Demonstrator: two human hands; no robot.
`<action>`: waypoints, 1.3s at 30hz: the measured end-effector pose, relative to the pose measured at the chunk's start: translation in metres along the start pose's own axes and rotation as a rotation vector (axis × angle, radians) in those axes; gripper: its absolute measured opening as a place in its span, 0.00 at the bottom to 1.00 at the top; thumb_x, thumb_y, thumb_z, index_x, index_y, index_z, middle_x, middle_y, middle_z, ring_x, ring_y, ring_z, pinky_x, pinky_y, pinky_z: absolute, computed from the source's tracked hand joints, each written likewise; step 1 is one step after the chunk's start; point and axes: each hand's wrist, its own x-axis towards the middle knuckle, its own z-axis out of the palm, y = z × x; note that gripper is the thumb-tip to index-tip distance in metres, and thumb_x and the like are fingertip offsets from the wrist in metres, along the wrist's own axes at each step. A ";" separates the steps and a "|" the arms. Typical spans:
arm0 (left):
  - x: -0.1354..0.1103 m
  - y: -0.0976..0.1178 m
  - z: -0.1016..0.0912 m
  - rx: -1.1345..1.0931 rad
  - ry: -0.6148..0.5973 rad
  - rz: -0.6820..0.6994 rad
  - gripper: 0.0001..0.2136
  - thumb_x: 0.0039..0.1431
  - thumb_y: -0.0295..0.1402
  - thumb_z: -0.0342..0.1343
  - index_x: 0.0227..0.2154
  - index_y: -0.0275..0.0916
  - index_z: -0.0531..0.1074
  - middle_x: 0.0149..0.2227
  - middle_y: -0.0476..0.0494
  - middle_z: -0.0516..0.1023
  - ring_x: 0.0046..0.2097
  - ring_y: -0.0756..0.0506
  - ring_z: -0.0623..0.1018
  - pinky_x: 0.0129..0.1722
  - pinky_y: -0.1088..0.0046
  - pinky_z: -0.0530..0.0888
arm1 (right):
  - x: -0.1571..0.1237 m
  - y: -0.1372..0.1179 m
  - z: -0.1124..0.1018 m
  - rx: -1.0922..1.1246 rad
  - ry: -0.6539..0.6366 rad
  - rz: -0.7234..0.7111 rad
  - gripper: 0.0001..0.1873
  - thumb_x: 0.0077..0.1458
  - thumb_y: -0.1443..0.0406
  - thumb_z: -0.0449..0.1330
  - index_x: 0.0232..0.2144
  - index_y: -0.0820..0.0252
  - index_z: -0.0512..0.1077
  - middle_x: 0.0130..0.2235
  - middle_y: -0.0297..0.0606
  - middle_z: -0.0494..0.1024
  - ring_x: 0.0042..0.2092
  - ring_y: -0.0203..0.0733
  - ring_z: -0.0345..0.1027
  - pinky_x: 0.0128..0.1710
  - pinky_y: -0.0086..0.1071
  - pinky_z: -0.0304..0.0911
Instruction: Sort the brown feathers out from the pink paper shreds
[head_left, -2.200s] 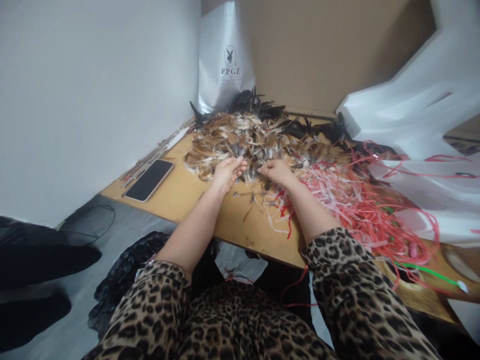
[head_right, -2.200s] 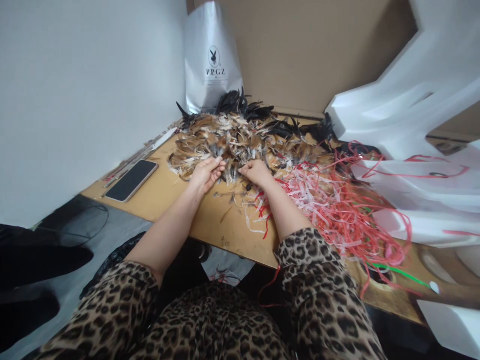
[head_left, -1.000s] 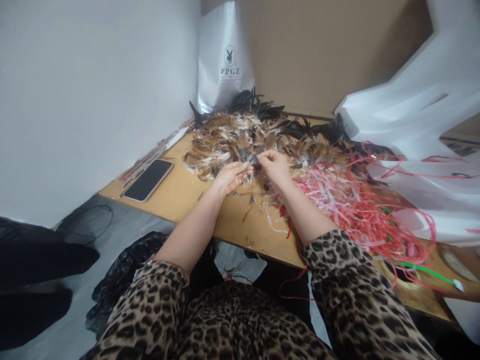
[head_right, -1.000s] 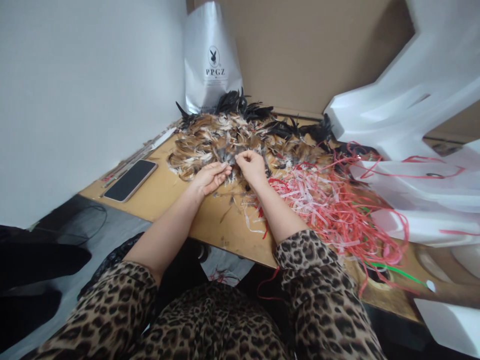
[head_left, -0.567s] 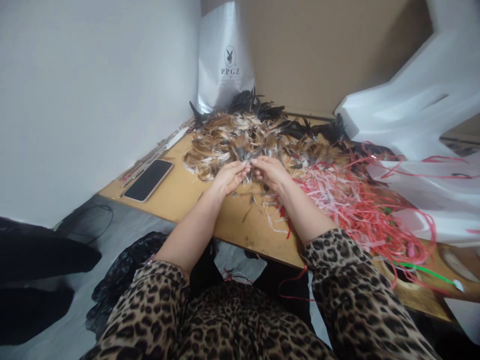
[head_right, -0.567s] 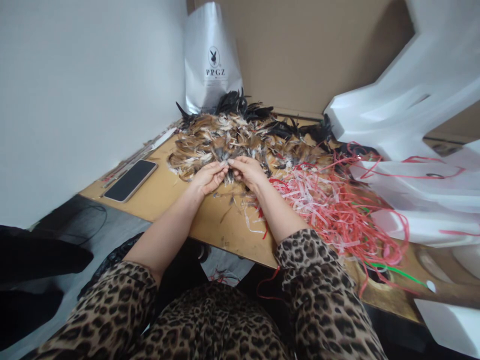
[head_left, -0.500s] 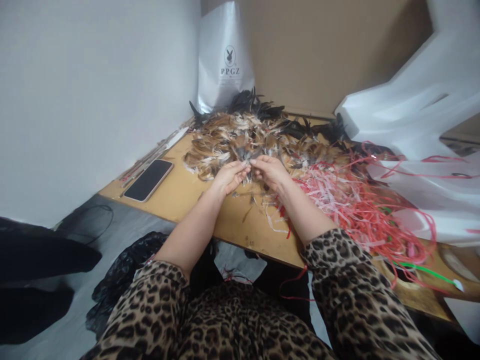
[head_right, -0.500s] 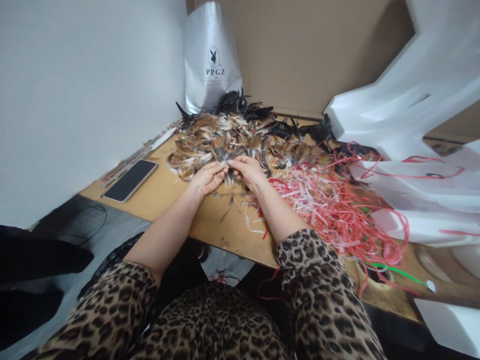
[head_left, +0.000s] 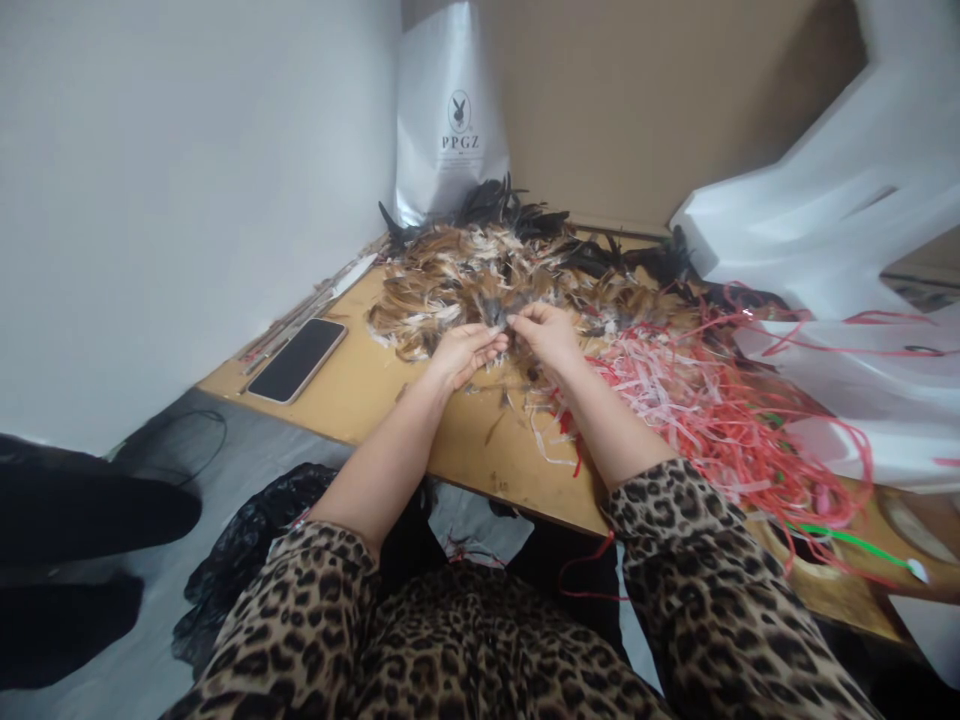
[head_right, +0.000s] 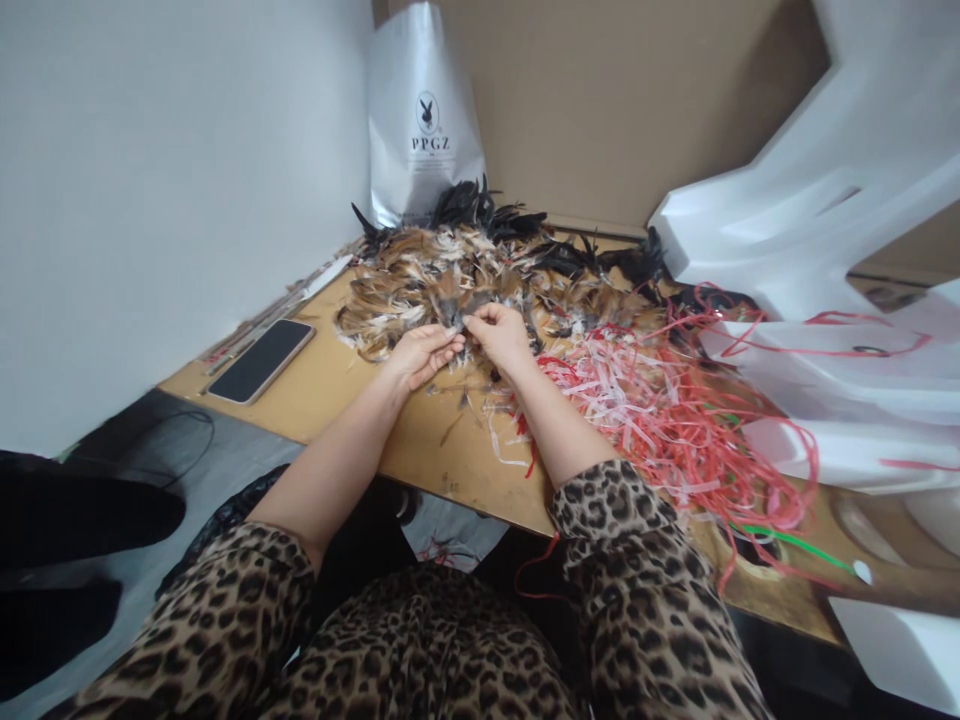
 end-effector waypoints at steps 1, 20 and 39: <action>0.001 -0.001 0.000 0.011 -0.005 0.003 0.02 0.49 0.24 0.57 0.26 0.30 0.72 0.25 0.44 0.77 0.26 0.55 0.75 0.25 0.85 0.70 | 0.000 0.000 0.000 0.000 0.000 0.004 0.11 0.39 0.60 0.62 0.18 0.60 0.64 0.15 0.28 0.66 0.18 0.30 0.55 0.19 0.26 0.51; -0.004 0.001 0.005 0.202 -0.021 0.112 0.10 0.42 0.33 0.63 0.23 0.30 0.72 0.23 0.44 0.75 0.24 0.54 0.73 0.25 0.80 0.68 | 0.002 0.008 -0.005 0.180 -0.112 0.070 0.16 0.34 0.58 0.67 0.17 0.61 0.66 0.14 0.26 0.63 0.17 0.27 0.51 0.18 0.25 0.46; 0.003 0.002 -0.001 0.124 0.075 0.180 0.10 0.42 0.34 0.63 0.22 0.31 0.72 0.21 0.47 0.74 0.21 0.57 0.69 0.21 0.84 0.64 | 0.013 0.021 -0.017 0.074 0.003 0.062 0.16 0.36 0.55 0.63 0.25 0.61 0.72 0.21 0.30 0.70 0.20 0.29 0.55 0.21 0.26 0.51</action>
